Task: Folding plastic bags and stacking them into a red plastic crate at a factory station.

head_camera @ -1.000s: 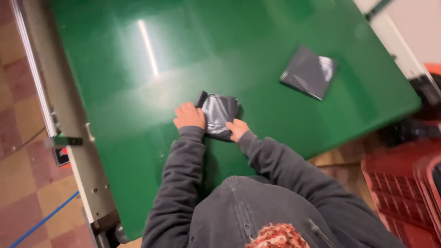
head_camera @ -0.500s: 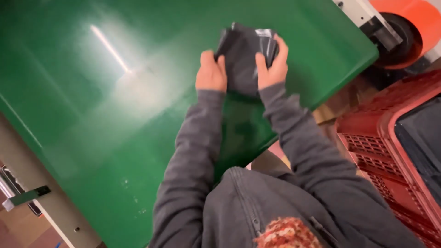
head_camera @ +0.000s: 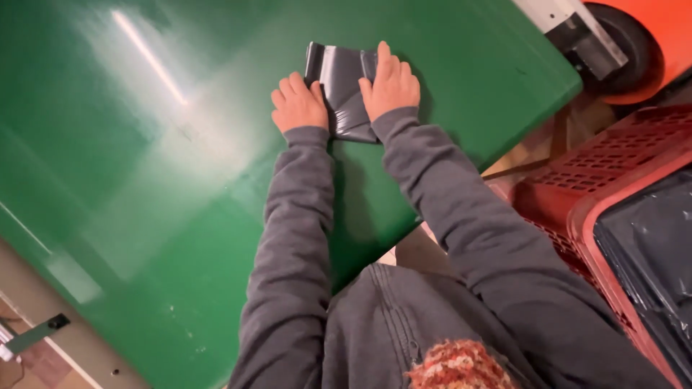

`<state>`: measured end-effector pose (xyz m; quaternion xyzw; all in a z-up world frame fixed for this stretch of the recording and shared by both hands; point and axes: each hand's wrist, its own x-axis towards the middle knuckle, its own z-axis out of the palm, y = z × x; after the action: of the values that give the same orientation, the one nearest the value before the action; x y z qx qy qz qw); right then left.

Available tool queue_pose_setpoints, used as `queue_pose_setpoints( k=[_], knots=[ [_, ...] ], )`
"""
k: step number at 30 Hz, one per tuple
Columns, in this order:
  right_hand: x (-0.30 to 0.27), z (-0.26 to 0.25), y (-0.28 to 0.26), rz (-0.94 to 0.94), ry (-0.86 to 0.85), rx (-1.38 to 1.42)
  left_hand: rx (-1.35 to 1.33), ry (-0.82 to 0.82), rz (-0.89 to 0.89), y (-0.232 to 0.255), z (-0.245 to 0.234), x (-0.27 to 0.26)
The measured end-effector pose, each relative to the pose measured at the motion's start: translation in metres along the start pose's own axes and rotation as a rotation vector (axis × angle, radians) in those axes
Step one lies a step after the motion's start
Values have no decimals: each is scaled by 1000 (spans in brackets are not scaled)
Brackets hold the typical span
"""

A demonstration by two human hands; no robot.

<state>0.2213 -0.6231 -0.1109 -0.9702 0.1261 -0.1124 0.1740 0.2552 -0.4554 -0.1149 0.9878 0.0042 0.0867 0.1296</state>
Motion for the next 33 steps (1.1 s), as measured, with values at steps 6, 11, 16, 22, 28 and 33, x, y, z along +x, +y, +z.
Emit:
queue_pose_setpoints(
  k=[6,11,16,22,28,33],
  knots=[
    [-38,-65,39,-71,114,124,0,-19,94,-23,2,8],
    [-227,-123,97,147,291,559,-778,64,197,-89,20,-61],
    [-481,-74,97,545,400,520,-1227,-225,12,-87,-92,-258],
    [-813,72,114,929,-429,253,-762,-1116,529,-68,-118,-441],
    [-926,99,102,1150,-1189,149,-654,-810,618,-115,109,-490],
    [-949,129,148,1236,-1017,141,-391,-765,606,-189,358,-503]
  ],
)
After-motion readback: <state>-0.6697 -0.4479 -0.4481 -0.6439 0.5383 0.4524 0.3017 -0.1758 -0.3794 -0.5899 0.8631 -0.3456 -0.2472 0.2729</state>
